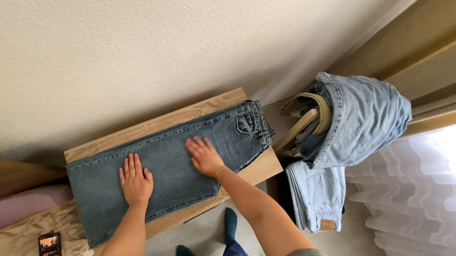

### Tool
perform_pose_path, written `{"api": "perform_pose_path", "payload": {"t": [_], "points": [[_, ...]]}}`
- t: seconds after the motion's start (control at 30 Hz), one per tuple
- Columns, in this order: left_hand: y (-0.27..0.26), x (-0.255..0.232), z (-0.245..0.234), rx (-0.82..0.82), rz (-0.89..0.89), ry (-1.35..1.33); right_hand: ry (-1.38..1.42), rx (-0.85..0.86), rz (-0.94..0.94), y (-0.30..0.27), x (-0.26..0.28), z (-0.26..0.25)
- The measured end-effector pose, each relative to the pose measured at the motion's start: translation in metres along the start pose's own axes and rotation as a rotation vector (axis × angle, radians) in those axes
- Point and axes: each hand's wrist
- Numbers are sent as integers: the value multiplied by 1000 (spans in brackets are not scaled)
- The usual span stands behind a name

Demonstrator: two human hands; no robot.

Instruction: The person folds a pair of blue jeans on top of a small wooden dresser by laying them flat, smoothing the fabric with their hands, and then folding one leg over the other.

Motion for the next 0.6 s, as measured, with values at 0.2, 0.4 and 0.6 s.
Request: {"api": "perform_pose_path", "payload": {"t": [0.2, 0.4, 0.6], "points": [[0, 0, 2, 15, -2, -26, -38, -146, 136, -4, -72, -17], [3, 0, -6, -12, 26, -4, -276, -221, 457, -11, -114, -33], [2, 1, -2, -32, 38, -5, -85, -76, 372, 1, -8, -22]]}}
Point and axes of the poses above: each hand's wrist, its own y-axis towards the middle knuckle, its own z-axis out of the palm, x = y × z, and after that the axes turned 10 degrees about y, right-handed
